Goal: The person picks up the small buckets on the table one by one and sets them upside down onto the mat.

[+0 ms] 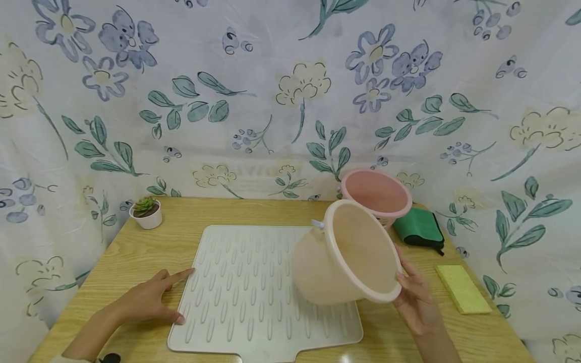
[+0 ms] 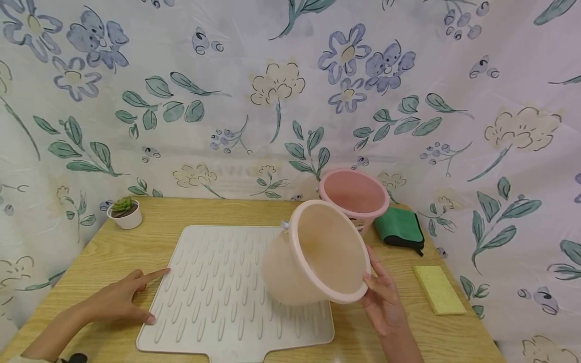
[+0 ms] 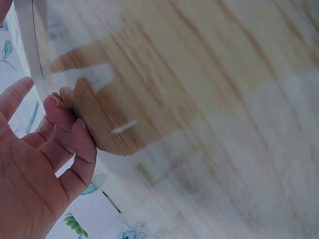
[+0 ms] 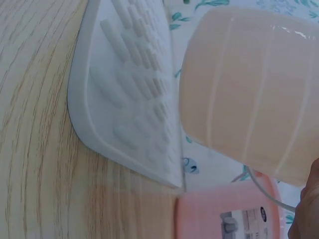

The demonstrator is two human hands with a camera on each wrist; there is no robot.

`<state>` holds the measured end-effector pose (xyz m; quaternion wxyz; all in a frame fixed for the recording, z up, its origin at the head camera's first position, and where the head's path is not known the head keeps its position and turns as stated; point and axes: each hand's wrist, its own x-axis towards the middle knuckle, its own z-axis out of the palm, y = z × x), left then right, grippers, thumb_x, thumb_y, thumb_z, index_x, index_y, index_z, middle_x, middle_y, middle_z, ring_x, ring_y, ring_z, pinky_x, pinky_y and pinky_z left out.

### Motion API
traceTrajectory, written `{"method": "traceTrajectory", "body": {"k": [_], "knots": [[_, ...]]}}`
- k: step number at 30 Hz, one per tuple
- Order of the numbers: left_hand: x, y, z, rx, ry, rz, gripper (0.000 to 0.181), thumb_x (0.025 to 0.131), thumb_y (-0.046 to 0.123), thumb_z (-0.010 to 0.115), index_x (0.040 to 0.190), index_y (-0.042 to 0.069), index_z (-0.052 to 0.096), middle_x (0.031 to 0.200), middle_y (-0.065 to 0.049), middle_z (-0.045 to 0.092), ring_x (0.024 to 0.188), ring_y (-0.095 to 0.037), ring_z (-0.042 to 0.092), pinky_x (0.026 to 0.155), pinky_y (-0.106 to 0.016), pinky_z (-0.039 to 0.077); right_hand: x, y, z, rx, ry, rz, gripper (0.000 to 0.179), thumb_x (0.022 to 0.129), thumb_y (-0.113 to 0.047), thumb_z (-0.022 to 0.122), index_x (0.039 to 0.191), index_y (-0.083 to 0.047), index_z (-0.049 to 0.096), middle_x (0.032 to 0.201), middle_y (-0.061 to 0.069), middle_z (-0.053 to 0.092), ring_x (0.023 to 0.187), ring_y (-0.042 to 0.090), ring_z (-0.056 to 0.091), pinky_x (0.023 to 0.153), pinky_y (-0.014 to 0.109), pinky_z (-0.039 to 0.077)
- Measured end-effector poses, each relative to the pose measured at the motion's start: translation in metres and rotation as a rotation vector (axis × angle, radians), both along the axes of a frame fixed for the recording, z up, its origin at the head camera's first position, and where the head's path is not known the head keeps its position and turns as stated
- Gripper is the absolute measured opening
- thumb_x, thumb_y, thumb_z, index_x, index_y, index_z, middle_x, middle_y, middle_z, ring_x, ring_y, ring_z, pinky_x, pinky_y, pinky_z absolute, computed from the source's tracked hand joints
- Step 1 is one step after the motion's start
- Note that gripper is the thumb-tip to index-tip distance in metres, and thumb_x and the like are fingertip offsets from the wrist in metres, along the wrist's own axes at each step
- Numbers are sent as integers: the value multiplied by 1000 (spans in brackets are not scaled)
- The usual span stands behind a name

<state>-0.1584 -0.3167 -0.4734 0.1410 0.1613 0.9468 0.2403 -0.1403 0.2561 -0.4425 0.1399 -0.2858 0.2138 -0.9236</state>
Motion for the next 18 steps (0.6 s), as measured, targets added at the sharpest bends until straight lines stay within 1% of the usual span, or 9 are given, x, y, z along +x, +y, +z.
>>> {"method": "traceTrajectory", "body": {"k": [5, 8, 12, 18], "knots": [[-1, 0, 0, 7, -11, 8, 102, 67, 54, 84, 153, 21, 39, 92, -3, 41, 68, -11, 39, 54, -24, 31, -1, -5, -3, -31, 3, 34, 60, 101, 8, 9, 157, -5, 27, 157, 11, 36, 128, 27, 54, 102, 35, 49], [0, -1, 0, 8, -15, 10, 102, 68, 54, 83, 153, 22, 39, 92, -4, 41, 68, -12, 39, 54, -24, 31, -1, -7, -6, -54, -5, 51, 60, 101, 8, 8, 157, -5, 26, 158, 11, 35, 130, 28, 52, 104, 36, 47], [-1, 0, 0, 6, -25, 10, 102, 68, 55, 83, 154, 22, 38, 92, -4, 41, 69, -14, 40, 55, -25, 32, -1, -9, -8, -80, -22, 65, 60, 101, 8, 9, 157, -6, 25, 159, 11, 33, 134, 29, 50, 106, 36, 46], [-2, 0, 1, -7, -40, 16, 103, 67, 55, 83, 154, 20, 38, 94, -5, 42, 73, -16, 43, 57, -26, 34, -1, -13, -8, -87, -40, 67, 60, 101, 8, 9, 157, -6, 27, 159, 11, 34, 134, 27, 49, 106, 35, 45]]}}
